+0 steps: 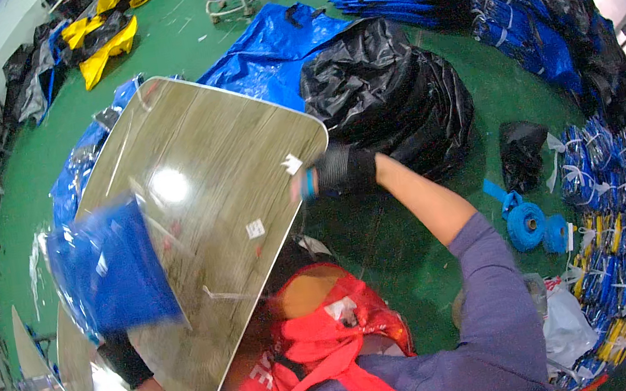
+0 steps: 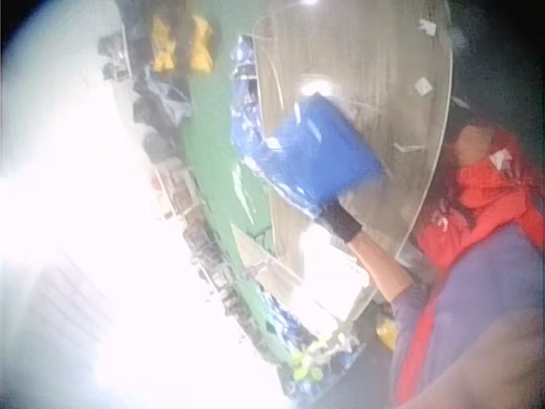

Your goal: The person repeatedly folds blue and black tarps and places them into clear plastic bags on a worktable. The person handles each tarp one at a time, folds it compactly, and inserts it into a bag. The process is repeated multiple times throughout the clip.

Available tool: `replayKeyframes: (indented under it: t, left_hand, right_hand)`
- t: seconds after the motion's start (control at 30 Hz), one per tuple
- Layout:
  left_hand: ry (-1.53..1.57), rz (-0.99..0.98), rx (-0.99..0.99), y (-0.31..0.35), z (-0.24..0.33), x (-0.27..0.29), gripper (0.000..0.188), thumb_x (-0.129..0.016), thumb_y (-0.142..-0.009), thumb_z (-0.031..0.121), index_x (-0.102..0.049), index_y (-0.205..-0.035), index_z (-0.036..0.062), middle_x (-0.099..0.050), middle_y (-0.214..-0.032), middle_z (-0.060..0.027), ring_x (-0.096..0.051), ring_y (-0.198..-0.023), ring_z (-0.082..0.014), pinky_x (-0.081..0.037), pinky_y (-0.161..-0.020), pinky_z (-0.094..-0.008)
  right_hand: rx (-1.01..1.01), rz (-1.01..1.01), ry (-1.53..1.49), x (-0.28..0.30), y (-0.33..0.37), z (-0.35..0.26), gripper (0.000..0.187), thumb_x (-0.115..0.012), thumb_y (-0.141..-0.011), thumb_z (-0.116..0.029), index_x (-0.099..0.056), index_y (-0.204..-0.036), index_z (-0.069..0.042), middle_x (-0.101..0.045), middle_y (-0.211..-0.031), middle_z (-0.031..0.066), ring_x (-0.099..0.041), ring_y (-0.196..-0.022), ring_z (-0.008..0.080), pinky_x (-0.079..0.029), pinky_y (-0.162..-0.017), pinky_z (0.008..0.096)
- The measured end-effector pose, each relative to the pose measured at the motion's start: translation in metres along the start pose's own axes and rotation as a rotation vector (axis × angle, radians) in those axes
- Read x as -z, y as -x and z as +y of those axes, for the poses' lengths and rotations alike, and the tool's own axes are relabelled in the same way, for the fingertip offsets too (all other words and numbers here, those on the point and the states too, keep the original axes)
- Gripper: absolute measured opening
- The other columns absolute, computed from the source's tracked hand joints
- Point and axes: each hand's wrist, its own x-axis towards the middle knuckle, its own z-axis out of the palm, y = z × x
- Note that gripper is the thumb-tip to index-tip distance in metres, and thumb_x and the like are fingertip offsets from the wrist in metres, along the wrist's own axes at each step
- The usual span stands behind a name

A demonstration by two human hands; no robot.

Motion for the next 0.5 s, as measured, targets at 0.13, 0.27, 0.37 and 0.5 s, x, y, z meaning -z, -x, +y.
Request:
replayKeyframes:
  t: [0.13,0.27,0.37,0.5]
  left_hand:
    - [-1.124,-0.185,-0.744,0.025,-0.047,-0.117,0.056,-0.051,-0.093,0.025,-0.037,-0.141,-0.0001,-0.046,-0.138,-0.0220,-0.041,-0.130,-0.0358,-0.030,-0.110,-0.0435]
    - [-1.016,-1.086,-0.807,0.163,-0.024,-0.249,0.061,-0.069,-0.076,0.038,-0.055,-0.125,0.0039,-0.046,-0.135,-0.0248,-0.037,-0.129,-0.0442,-0.021,-0.111,-0.0554]
    - [-0.390,-1.721,-0.025,0.226,0.030,-0.281,0.056,-0.069,-0.082,0.030,-0.054,-0.130,0.0066,-0.059,-0.122,-0.0172,-0.056,-0.113,-0.0321,-0.041,-0.098,-0.0418]
    - [-0.224,-1.226,0.188,0.212,0.059,-0.250,0.049,-0.064,-0.090,0.030,-0.054,-0.129,0.0025,-0.061,-0.124,-0.0125,-0.058,-0.115,-0.0234,-0.044,-0.099,-0.0355]
  right_hand:
    - [-0.737,0.618,0.611,0.082,-0.023,0.163,0.046,-0.047,-0.093,-0.031,-0.048,-0.136,-0.012,-0.049,-0.135,0.0183,-0.044,-0.127,0.0326,-0.034,-0.106,0.0421]
    - [-0.550,0.724,1.189,0.112,-0.065,0.222,0.053,-0.043,-0.091,-0.042,-0.051,-0.134,-0.013,-0.046,-0.137,0.0243,-0.045,-0.127,0.0390,-0.033,-0.106,0.0486]
    - [-0.540,0.983,0.931,0.154,-0.087,0.150,0.044,-0.043,-0.092,-0.045,-0.070,-0.097,-0.010,-0.067,-0.099,0.0180,-0.062,-0.093,0.0365,-0.044,-0.083,0.0510]
    - [0.292,1.165,0.835,0.172,-0.074,0.023,0.021,-0.056,-0.088,-0.022,-0.068,-0.099,-0.009,-0.067,-0.091,0.0181,-0.062,-0.084,0.0362,-0.048,-0.077,0.0449]
